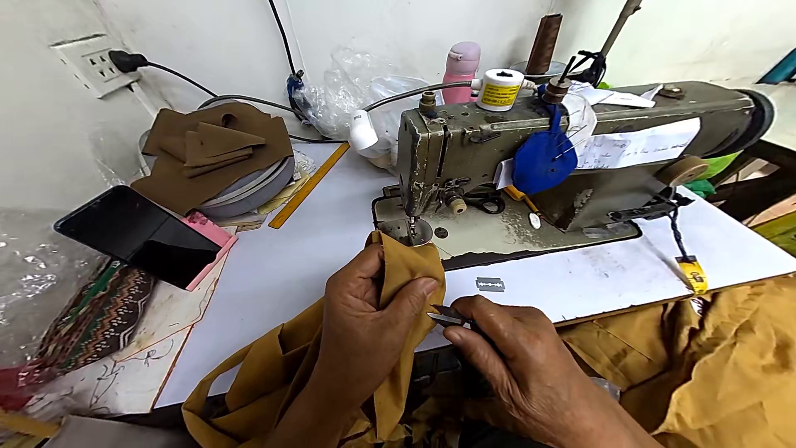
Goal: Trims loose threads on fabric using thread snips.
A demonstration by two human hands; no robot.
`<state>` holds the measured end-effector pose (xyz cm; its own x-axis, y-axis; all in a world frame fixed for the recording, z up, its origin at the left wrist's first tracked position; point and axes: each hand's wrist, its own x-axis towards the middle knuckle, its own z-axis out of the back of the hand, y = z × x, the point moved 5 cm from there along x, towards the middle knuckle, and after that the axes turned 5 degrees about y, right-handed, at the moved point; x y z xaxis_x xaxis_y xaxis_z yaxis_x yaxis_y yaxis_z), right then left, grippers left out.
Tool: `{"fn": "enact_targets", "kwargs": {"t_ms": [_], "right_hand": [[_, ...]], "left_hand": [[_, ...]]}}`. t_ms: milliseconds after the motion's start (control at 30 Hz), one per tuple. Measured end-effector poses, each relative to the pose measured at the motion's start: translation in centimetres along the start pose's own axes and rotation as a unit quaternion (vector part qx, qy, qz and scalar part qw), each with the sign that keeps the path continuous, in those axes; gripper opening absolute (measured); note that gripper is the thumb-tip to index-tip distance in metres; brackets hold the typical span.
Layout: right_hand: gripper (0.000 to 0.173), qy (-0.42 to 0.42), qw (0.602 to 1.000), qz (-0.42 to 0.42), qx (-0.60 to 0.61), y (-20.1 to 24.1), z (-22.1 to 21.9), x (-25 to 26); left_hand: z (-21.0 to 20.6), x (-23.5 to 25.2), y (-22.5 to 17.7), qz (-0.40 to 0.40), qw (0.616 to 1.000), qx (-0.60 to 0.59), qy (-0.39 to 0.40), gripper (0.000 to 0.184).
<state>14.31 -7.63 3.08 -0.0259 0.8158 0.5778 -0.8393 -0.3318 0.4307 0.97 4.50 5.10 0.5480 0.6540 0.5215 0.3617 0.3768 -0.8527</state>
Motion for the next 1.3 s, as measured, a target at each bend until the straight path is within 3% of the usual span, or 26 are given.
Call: {"fn": "enact_targets", "kwargs": {"t_ms": [967, 1033, 1167, 1200, 1300], "right_hand": [[0.038, 0.002, 0.998, 0.006, -0.054, 0.2, 0.5, -0.3], [0.039, 0.036, 0.999, 0.023, -0.020, 0.7, 0.2, -0.7], [0.036, 0.205, 0.971, 0.057, 0.110, 4.5, -1.1, -1.9], [0.035, 0.198, 0.973, 0.045, 0.113, 4.7, -1.0, -1.9], [0.035, 0.052, 0.998, -0.002, 0.047, 1.9, 0.1, -1.1]], "left_hand": [[-0.3, -0.1, 0.1, -0.006, 1.000, 0.024, 0.019, 0.019], [-0.3, -0.1, 0.1, -0.007, 0.999, 0.030, 0.016, 0.020], [0.0, 0.2, 0.3, 0.005, 0.999, 0.032, -0.002, 0.021], [0.0, 0.2, 0.3, 0.009, 1.000, 0.027, 0.001, 0.021], [-0.1, 0.1, 0.1, 0.012, 1.000, 0.013, 0.008, 0.021]]}}
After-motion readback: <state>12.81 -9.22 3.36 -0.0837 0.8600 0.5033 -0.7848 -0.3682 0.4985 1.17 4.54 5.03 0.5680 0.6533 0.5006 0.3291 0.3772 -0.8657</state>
